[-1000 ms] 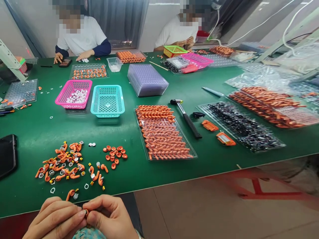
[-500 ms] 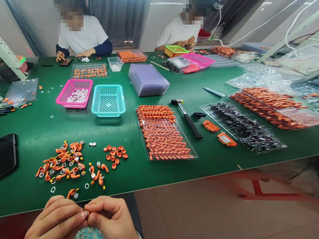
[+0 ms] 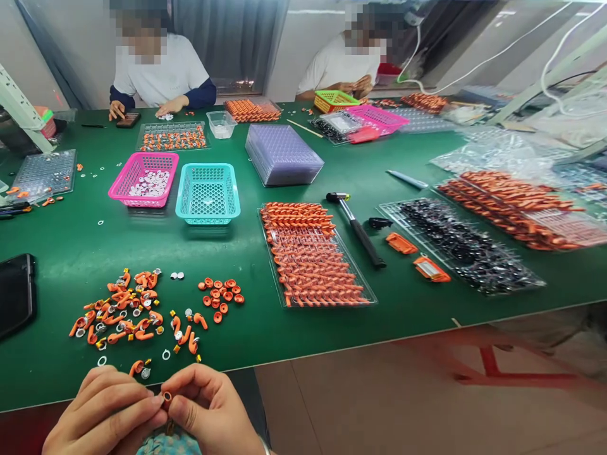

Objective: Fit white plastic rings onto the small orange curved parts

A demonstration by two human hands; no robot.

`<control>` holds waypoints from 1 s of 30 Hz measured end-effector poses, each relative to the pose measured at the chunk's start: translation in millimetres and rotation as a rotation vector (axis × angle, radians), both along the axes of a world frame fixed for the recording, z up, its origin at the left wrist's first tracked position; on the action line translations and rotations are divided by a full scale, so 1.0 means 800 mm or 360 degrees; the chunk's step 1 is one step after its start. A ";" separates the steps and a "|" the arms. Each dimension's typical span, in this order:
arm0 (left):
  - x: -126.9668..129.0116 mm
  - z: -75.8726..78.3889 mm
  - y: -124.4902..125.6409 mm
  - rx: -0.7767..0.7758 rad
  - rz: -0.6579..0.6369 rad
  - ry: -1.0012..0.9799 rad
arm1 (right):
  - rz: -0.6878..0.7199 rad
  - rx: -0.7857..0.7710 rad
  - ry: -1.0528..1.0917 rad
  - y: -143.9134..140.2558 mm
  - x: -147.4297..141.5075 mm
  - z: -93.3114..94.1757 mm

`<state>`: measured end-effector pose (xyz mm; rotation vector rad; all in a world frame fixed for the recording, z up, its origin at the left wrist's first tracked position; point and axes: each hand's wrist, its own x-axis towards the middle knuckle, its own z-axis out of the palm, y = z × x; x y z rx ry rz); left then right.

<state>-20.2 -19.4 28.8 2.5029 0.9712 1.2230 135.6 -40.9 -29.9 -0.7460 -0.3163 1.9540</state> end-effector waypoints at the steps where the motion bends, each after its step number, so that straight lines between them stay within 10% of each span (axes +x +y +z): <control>1: 0.000 -0.001 0.000 0.0011 0.0010 0.0007 | -0.0001 -0.0004 0.0006 0.001 0.000 0.001; 30: 0.002 -0.016 -0.006 0.0008 0.0122 0.0037 | 0.0062 -0.0130 0.0173 -0.002 0.000 -0.006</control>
